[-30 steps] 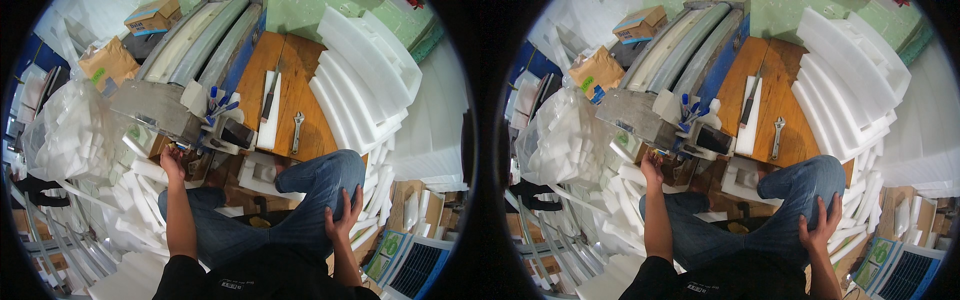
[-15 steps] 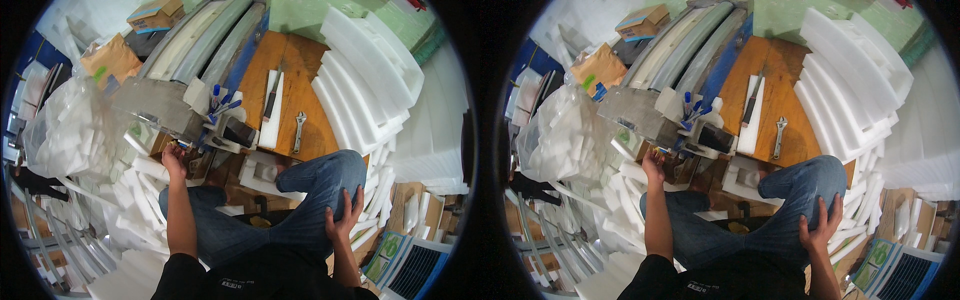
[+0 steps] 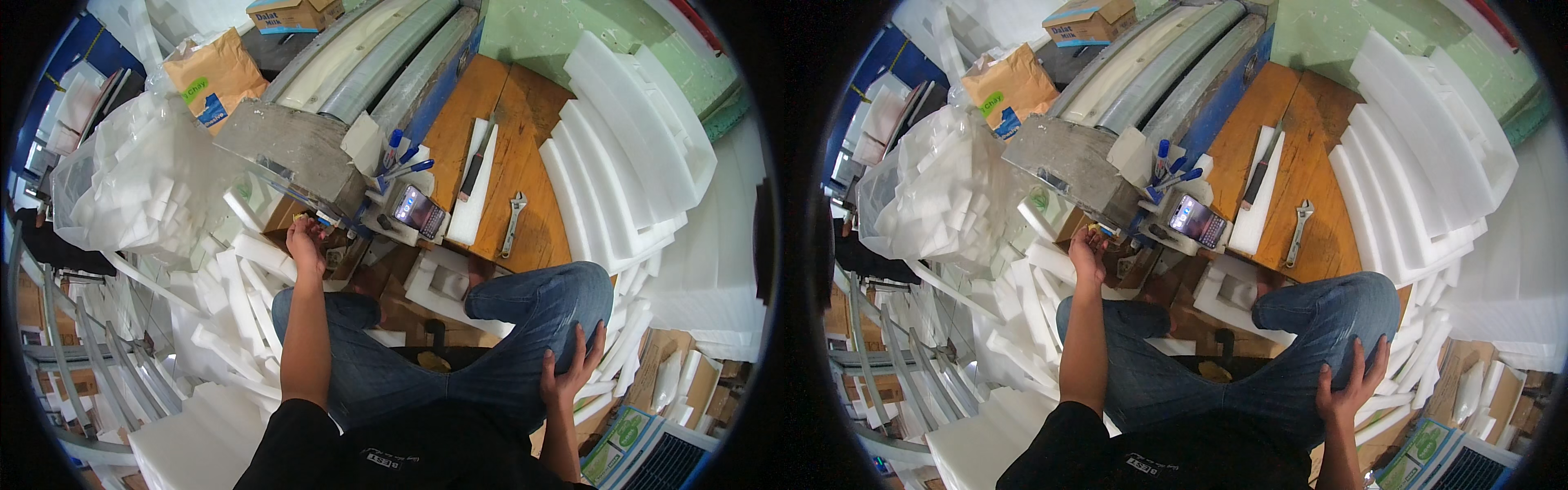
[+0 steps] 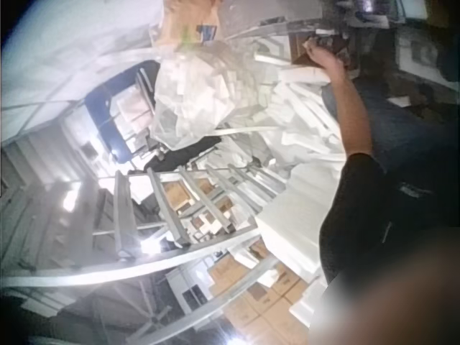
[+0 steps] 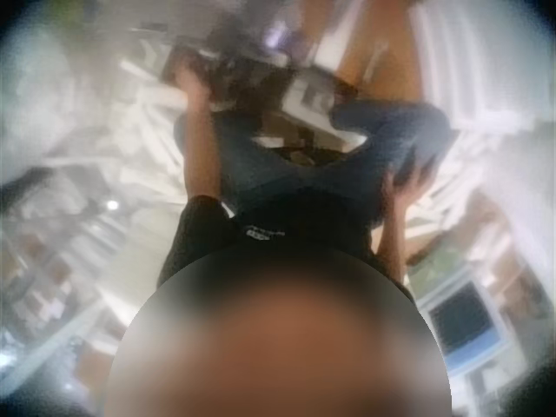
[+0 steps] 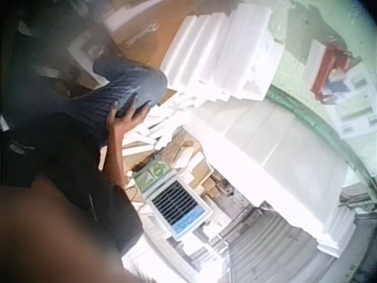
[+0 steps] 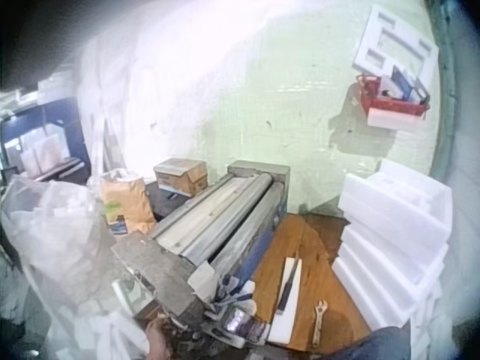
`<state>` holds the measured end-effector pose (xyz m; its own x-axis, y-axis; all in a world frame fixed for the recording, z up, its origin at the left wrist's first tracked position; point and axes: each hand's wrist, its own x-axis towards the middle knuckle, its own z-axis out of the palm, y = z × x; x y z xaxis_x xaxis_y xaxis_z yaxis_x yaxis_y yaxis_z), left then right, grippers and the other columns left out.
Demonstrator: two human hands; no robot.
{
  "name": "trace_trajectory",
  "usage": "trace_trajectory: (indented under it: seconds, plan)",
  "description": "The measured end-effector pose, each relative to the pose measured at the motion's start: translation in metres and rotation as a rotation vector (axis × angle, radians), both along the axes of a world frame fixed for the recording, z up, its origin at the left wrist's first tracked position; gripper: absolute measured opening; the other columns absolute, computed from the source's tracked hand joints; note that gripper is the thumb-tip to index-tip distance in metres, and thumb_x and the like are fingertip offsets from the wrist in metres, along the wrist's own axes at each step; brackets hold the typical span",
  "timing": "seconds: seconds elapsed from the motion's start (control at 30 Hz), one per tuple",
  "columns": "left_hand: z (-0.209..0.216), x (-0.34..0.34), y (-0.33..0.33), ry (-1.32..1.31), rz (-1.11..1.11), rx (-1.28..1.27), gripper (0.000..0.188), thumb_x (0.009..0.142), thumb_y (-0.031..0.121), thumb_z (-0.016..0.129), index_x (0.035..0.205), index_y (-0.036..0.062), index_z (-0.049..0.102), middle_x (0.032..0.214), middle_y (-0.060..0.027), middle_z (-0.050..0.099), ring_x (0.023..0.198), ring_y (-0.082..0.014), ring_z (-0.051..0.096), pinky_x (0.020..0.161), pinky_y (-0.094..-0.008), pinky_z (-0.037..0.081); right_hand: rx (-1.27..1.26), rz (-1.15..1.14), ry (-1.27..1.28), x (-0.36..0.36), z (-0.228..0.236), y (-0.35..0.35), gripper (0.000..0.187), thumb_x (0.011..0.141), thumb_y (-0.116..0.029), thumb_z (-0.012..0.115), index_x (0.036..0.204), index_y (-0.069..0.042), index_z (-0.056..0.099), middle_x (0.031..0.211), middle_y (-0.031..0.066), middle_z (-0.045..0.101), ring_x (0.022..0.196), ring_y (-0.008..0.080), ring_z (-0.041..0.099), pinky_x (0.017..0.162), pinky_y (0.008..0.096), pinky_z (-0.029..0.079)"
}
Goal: The person sits on the floor and uses a wrench to tighten bolts on a metal frame. They then pick up and arrange white foam pieces, fitting them into the frame and stacking them on a nearby wooden surface.
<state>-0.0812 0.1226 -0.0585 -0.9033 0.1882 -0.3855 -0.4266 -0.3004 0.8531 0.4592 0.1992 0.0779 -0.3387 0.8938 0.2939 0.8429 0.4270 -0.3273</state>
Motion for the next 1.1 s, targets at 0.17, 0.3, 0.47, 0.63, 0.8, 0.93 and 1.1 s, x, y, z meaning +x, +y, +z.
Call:
trace_trajectory:
  seconds: [0.17, 0.3, 0.47, 0.63, 0.8, 0.93, 1.1]
  plan:
    - [0.003, 0.0, 0.0, 0.016, -0.002, 0.011, 0.01, 0.1, 0.016, 0.064, 0.096, 0.0085, 0.059, 0.081, -0.001, 0.06, 0.068, -0.0125, 0.057, 0.059, -0.0295, 0.049, 0.0, 0.009, 0.014, 0.0, 0.001, 0.0, 0.07, 0.08, -0.019, 0.073, 0.147, -0.011, 0.054, 0.164, 0.0268, 0.029, 0.152, 0.0494, 0.027, 0.122, 0.0617, 0.023]
    - [0.01, 0.004, 0.004, -0.005, 0.029, -0.016, 0.011, 0.1, 0.016, 0.063, 0.092, 0.0109, 0.058, 0.078, 0.0012, 0.055, 0.065, -0.0116, 0.053, 0.058, -0.0298, 0.049, -0.006, 0.003, 0.015, 0.001, 0.0, -0.001, 0.07, 0.08, -0.019, 0.073, 0.147, -0.011, 0.054, 0.165, 0.0268, 0.028, 0.152, 0.0492, 0.026, 0.123, 0.0614, 0.023]
    - [0.009, 0.004, 0.001, 0.021, -0.033, -0.039, 0.012, 0.1, 0.018, 0.061, 0.091, 0.0119, 0.057, 0.078, 0.0024, 0.054, 0.067, -0.0108, 0.052, 0.061, -0.0305, 0.049, -0.003, 0.008, 0.031, 0.001, -0.001, 0.0, 0.068, 0.081, -0.019, 0.073, 0.147, -0.012, 0.054, 0.164, 0.0269, 0.028, 0.152, 0.049, 0.027, 0.123, 0.0612, 0.023]
    - [0.003, 0.002, 0.0, 0.026, -0.057, -0.038, 0.01, 0.1, 0.019, 0.063, 0.097, 0.0114, 0.057, 0.083, 0.002, 0.056, 0.074, -0.0111, 0.055, 0.062, -0.0309, 0.05, 0.008, 0.006, 0.017, 0.002, -0.003, 0.0, 0.069, 0.082, -0.02, 0.073, 0.147, -0.012, 0.054, 0.164, 0.0269, 0.029, 0.152, 0.0493, 0.027, 0.122, 0.062, 0.024]
    - [-0.002, 0.0, -0.001, 0.01, -0.042, -0.065, 0.019, 0.098, 0.02, 0.066, 0.112, 0.0095, 0.058, 0.094, -0.0005, 0.059, 0.08, -0.014, 0.058, 0.066, -0.0319, 0.051, 0.005, -0.001, 0.004, 0.002, -0.003, 0.0, 0.069, 0.082, -0.022, 0.072, 0.147, -0.012, 0.053, 0.164, 0.0273, 0.029, 0.151, 0.05, 0.027, 0.121, 0.0628, 0.024]
    - [-0.004, -0.002, -0.003, 0.025, -0.068, -0.054, 0.024, 0.098, 0.021, 0.067, 0.116, 0.0081, 0.058, 0.096, -0.0014, 0.06, 0.081, -0.0147, 0.059, 0.068, -0.0328, 0.052, 0.017, 0.01, 0.004, 0.002, -0.004, 0.001, 0.068, 0.082, -0.023, 0.072, 0.147, -0.011, 0.054, 0.164, 0.0278, 0.029, 0.151, 0.0501, 0.028, 0.121, 0.0627, 0.025]
    - [-0.001, -0.001, -0.001, 0.009, -0.04, -0.067, 0.019, 0.098, 0.018, 0.066, 0.112, 0.0087, 0.057, 0.093, -0.0003, 0.061, 0.077, -0.0131, 0.059, 0.066, -0.0313, 0.051, 0.025, 0.013, 0.001, 0.002, -0.004, 0.003, 0.067, 0.083, -0.024, 0.072, 0.146, -0.011, 0.054, 0.163, 0.028, 0.029, 0.151, 0.05, 0.028, 0.121, 0.0624, 0.025]
